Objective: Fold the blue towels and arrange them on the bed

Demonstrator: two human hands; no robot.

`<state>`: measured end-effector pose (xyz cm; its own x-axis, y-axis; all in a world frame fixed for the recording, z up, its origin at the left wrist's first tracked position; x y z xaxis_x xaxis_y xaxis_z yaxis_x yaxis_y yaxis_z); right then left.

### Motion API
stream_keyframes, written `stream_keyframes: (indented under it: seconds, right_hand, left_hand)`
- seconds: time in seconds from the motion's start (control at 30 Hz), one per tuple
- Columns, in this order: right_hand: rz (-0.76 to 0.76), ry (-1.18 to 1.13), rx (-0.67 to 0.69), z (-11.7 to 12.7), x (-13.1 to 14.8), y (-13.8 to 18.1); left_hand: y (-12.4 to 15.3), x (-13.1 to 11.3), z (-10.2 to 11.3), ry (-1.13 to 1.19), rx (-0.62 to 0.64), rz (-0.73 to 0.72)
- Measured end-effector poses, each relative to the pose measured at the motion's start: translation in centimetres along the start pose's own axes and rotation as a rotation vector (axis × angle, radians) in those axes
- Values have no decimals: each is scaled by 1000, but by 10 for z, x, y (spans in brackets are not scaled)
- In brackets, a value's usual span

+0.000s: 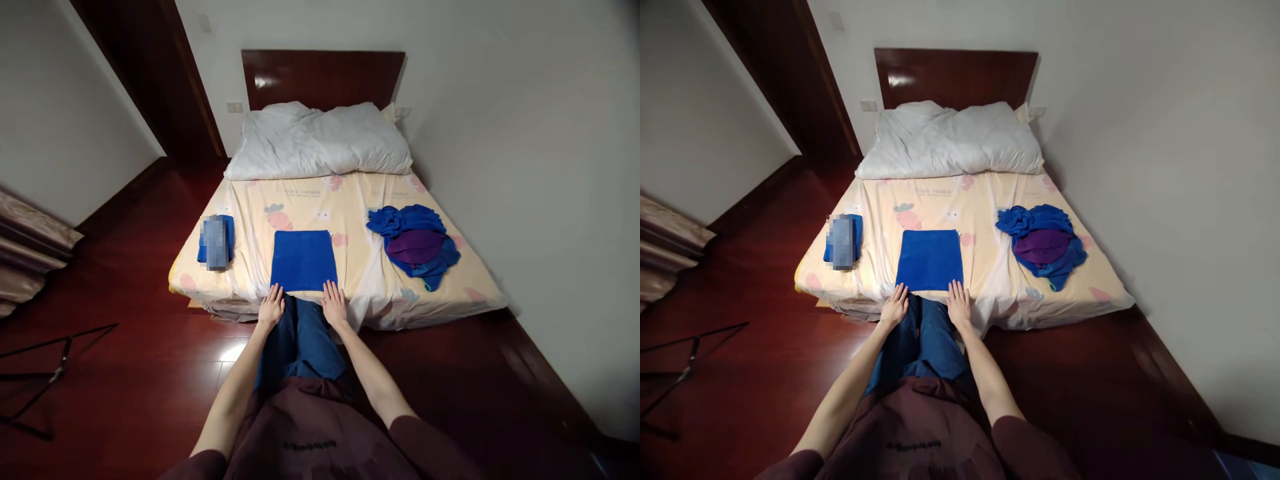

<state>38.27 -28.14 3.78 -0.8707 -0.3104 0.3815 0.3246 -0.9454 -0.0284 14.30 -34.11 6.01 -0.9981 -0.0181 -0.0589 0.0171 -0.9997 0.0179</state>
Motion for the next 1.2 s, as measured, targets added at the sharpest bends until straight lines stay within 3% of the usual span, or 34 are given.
stream_keyframes:
  seconds: [0.13, 0.33, 0.5, 0.63, 0.8, 1.0, 1.2]
  right_hand:
    - [-60, 11, 42, -10, -4, 12]
    - [-25, 16, 86, -10, -9, 5]
    - [0, 11, 66, -16, -8, 7]
    - [-18, -12, 40, -17, -7, 9]
    - [84, -187, -33, 7, -30, -5]
    - [186, -429, -105, 34, -78, -34]
    - [333, -400, -182, 30, -73, -41]
  left_hand:
    - [1, -3, -3, 21, 3, 59]
    - [13, -9, 0, 29, -105, 168]
    - [20, 3, -1, 94, -133, 326]
    - [21, 13, -4, 152, -117, 362]
    - [23, 20, -3, 184, -150, 314]
    - [5, 26, 2, 168, -280, 132]
    - [-37, 34, -8, 120, -229, -52]
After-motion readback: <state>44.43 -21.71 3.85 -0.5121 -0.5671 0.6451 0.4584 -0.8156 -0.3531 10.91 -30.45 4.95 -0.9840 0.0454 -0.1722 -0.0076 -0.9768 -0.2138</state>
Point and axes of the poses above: each hand's wrist, its own y-axis away from the middle knuckle, its own z-axis out of the back of the hand, x = y × z, the point moved 6 cm from there along -y, towards the middle knuckle, and after that the axes turned 9 degrees about -y, right-handed, at the moved point
